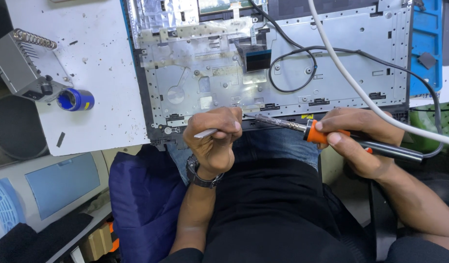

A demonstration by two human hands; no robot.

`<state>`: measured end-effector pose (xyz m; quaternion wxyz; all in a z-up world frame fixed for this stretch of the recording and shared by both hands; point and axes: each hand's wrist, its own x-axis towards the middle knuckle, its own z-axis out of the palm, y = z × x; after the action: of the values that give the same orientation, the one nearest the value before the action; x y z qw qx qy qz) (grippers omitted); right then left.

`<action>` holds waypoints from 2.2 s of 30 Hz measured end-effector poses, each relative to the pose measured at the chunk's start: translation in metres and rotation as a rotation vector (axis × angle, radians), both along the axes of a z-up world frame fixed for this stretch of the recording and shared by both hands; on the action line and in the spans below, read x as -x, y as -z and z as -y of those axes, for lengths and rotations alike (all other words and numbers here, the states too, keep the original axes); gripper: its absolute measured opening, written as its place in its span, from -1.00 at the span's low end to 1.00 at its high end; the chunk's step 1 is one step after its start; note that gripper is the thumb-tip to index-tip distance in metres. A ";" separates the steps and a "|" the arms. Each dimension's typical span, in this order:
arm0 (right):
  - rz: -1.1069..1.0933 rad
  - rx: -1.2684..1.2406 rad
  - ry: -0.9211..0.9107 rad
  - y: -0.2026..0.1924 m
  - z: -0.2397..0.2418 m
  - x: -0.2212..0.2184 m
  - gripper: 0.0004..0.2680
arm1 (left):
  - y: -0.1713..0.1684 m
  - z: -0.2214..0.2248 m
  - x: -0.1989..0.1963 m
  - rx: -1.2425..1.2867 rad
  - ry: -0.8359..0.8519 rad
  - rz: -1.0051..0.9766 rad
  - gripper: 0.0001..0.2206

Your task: Using a soldering iron and tweezers to repair or modify a laptop chassis by melting plastic rivets or soldering components

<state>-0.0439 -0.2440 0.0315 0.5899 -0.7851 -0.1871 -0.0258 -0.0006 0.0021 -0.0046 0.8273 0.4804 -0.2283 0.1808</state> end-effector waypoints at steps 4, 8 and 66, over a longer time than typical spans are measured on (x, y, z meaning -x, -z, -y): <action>-0.018 0.003 -0.016 -0.004 -0.002 -0.002 -0.87 | 0.001 0.000 0.000 0.016 0.004 0.004 -0.79; 0.011 -0.025 0.038 0.003 0.001 0.000 -0.86 | 0.001 0.000 0.000 0.010 -0.001 -0.003 -0.79; -0.052 -0.050 0.147 0.013 0.001 0.003 -0.83 | -0.005 -0.006 0.003 -0.097 0.001 -0.054 -0.73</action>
<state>-0.0471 -0.2448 0.0185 0.6106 -0.7820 -0.1129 -0.0533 -0.0041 0.0081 0.0007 0.8090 0.5244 -0.2146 0.1563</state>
